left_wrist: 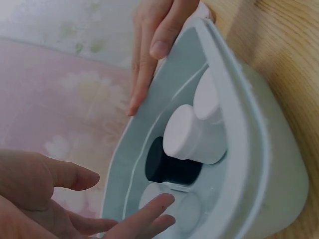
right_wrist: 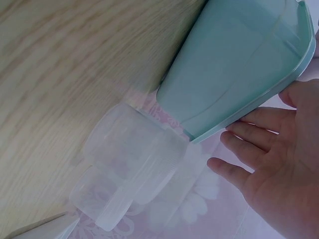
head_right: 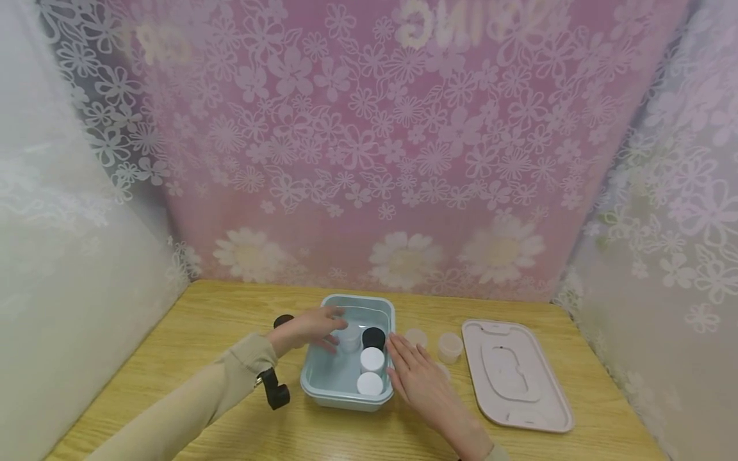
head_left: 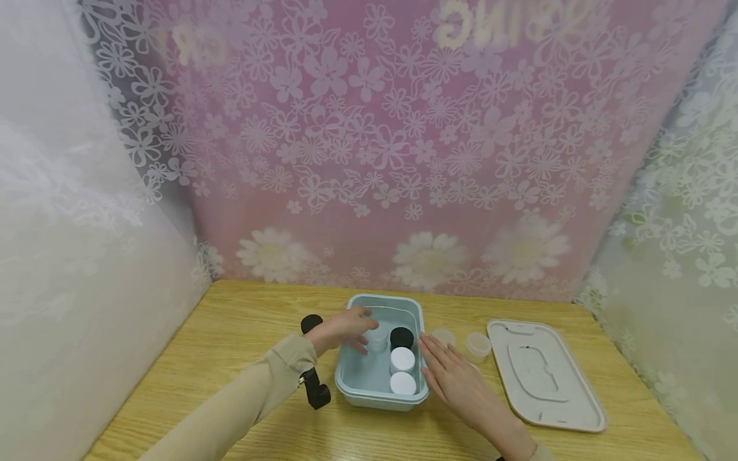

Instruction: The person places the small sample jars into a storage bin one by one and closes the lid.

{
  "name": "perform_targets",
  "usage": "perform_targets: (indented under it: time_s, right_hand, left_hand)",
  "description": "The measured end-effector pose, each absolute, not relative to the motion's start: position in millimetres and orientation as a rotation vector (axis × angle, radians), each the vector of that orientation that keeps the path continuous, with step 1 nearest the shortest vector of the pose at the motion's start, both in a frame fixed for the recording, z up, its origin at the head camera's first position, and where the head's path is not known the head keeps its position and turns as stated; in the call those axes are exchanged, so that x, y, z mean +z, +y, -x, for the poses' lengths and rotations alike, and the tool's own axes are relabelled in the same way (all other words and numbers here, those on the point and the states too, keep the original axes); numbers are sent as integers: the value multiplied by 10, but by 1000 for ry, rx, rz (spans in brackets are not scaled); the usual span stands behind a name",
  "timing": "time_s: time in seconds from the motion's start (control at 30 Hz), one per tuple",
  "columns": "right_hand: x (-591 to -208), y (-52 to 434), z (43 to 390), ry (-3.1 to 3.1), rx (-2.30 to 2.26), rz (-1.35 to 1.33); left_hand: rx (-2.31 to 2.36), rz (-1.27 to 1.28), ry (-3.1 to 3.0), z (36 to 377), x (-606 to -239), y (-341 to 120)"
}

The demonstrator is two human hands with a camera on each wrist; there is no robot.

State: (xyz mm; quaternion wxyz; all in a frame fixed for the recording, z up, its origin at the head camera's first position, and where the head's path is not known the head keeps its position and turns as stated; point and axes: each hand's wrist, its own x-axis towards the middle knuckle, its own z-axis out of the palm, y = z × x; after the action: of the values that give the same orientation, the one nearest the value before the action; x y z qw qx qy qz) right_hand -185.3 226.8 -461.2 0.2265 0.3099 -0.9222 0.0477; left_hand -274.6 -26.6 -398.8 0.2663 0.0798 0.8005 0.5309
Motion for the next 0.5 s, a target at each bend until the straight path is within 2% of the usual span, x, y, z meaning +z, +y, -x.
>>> perform_targets:
  time_s: [0.5]
  right_hand:
    - [-4587,2260,1839,-2560,118,-852]
  left_hand:
    - [1544,-75,2118,2871,-4190,-110]
